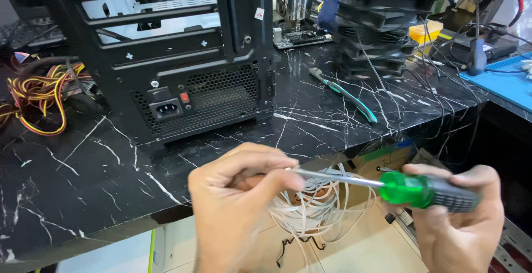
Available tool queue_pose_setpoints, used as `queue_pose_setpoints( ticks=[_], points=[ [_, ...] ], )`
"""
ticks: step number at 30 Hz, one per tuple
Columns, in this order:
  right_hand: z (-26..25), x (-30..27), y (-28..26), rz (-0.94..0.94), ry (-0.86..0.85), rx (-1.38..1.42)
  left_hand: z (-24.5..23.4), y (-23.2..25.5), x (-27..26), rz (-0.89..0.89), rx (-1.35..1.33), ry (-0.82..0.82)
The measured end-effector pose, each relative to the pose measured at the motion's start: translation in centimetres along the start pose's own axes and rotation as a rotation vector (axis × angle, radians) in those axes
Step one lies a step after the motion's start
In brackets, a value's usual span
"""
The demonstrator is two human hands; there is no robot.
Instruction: The person installs a hard drive into a blue caddy and places it into a computer case. They then use a screwdriver to secure the power supply unit at the back of the case. Finally, they attach a cooling fan to the front of the computer case.
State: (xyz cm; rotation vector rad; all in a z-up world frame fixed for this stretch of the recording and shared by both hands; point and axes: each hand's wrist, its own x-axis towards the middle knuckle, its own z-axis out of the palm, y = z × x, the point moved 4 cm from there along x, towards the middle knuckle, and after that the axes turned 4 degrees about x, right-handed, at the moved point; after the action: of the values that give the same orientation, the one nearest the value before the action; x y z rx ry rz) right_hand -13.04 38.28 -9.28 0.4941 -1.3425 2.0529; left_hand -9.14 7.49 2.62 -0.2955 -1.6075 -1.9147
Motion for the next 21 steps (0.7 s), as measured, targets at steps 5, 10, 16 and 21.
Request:
queue_pose_setpoints(
  ticks=[5,10,16,21],
  points=[
    [5.7,-0.4,-2.0,0.05,-0.173,-0.3,-2.0,-1.4,-0.5,0.004,-0.129,0.06],
    [9.0,-1.6,-3.0,-0.003,-0.228,-0.288,-4.1,-2.6,-0.7,-0.025,-0.143,0.217],
    [9.0,-1.7,-4.5,-0.198,-0.264,-0.328,-5.5,-1.6,-1.6,0.026,-0.083,0.375],
    [8.1,-1.3,-4.6,-0.094,-0.203,-0.241,-5.0,-1.1,-1.9,0.058,-0.063,0.206]
  ],
)
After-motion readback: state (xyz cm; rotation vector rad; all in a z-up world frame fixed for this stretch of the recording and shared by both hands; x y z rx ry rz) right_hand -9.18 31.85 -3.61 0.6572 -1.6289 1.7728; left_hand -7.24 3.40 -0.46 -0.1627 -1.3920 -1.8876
